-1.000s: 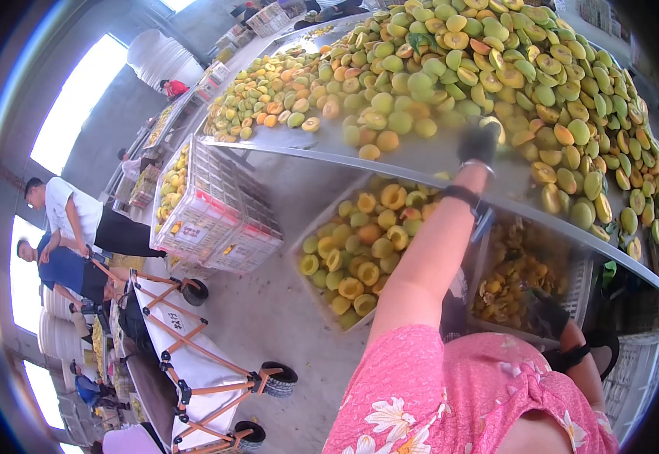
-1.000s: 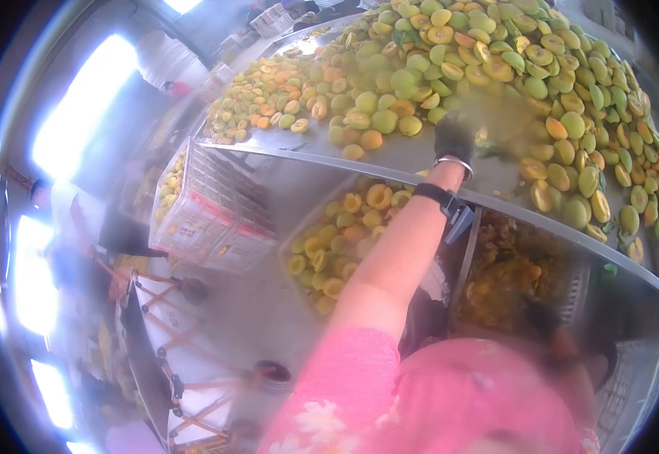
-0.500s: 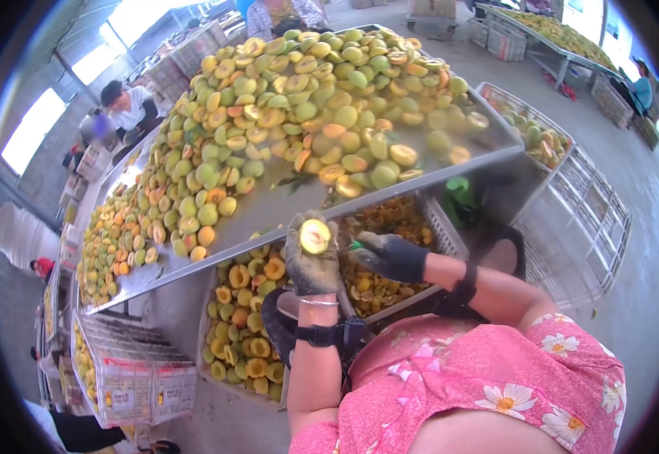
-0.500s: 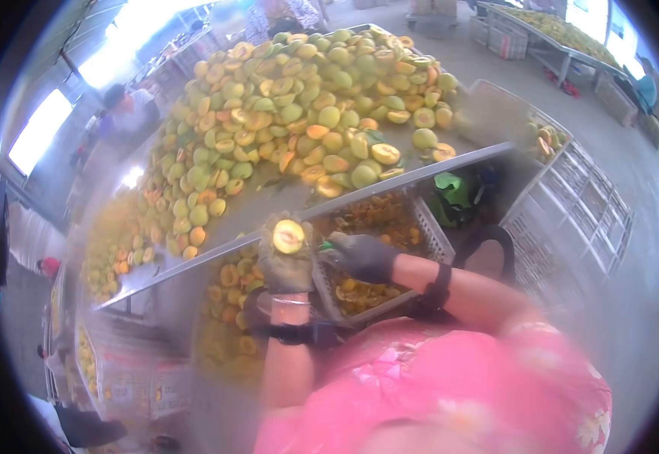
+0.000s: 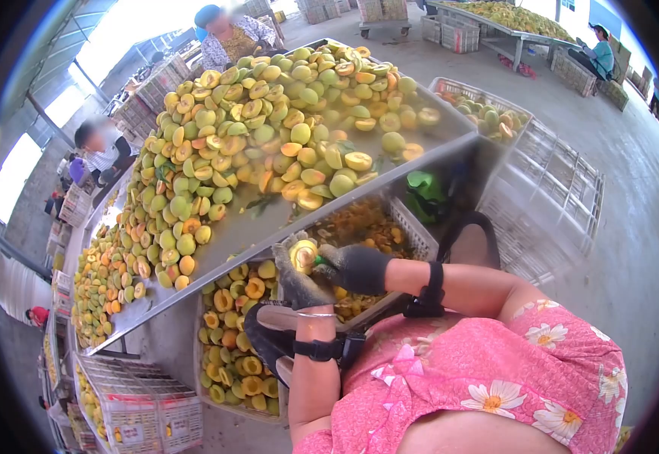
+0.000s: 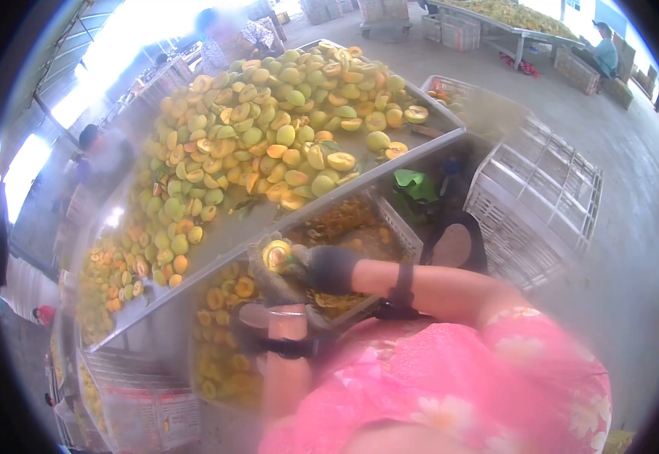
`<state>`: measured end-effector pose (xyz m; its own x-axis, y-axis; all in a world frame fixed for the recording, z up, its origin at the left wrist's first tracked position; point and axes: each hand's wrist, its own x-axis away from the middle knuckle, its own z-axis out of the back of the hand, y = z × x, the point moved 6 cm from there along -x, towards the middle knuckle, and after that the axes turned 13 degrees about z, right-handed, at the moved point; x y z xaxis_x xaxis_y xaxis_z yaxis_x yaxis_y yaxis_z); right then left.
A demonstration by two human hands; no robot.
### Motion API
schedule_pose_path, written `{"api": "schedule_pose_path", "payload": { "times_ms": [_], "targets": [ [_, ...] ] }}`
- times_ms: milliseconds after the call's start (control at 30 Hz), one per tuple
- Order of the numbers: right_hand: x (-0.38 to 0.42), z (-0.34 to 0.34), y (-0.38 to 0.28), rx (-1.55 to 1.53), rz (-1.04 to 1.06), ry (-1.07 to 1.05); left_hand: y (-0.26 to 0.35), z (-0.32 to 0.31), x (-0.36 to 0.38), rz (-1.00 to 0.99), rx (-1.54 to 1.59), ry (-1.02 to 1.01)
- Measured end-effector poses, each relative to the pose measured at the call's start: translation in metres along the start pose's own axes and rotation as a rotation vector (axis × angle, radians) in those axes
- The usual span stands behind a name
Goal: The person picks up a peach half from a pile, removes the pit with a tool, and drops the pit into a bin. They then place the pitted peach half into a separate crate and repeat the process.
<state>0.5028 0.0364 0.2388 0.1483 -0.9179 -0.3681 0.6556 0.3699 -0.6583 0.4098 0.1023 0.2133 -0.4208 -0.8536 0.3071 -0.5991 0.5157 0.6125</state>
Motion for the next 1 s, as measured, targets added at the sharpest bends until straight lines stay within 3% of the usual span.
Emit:
{"api": "schedule_pose_path", "payload": {
  "times_ms": [200,300,400,433,533,567,633,667,733,800,867,1000],
  "targets": [
    [0.007,-0.012,0.006,-0.083,-0.034,-0.094,0.004,-0.001,0.012,-0.093,0.017,0.01],
    [0.014,-0.019,0.009,-0.049,-0.033,-0.196,0.012,-0.002,0.016,-0.065,-0.133,-0.047],
    [0.021,-0.019,0.002,-0.035,0.035,-0.145,0.015,-0.01,0.016,0.043,-0.233,-0.159],
    [0.023,-0.025,0.01,-0.113,0.146,-0.061,0.029,-0.005,0.014,-0.278,-0.546,0.003],
    [0.031,-0.02,-0.015,-0.949,-0.242,-0.173,0.042,-0.041,0.039,-0.7,-1.023,-0.19],
    [0.036,-0.025,-0.018,-1.225,-0.447,-0.17,0.041,-0.041,0.037,-0.65,-0.975,-0.233],
    [0.035,-0.018,-0.04,-1.476,-0.553,-0.194,0.044,-0.048,0.041,-0.585,-0.904,-0.261],
    [0.034,-0.018,-0.046,-1.598,-0.61,-0.201,0.047,-0.045,0.038,-0.389,-0.713,-0.207],
    [0.027,-0.034,-0.044,-2.064,-0.378,-0.555,0.045,-0.037,0.032,-0.01,-0.317,-0.113],
    [0.025,-0.038,-0.046,-2.072,-0.378,-0.563,0.055,-0.021,0.018,-0.076,-0.124,-0.118],
    [0.03,-0.029,-0.051,-1.622,-0.605,-0.231,0.081,-0.006,0.023,-0.093,0.019,-0.045],
    [0.035,-0.039,-0.018,-1.236,-0.671,-0.367,0.168,0.07,0.035,-0.288,-0.134,0.023]
  ]
}}
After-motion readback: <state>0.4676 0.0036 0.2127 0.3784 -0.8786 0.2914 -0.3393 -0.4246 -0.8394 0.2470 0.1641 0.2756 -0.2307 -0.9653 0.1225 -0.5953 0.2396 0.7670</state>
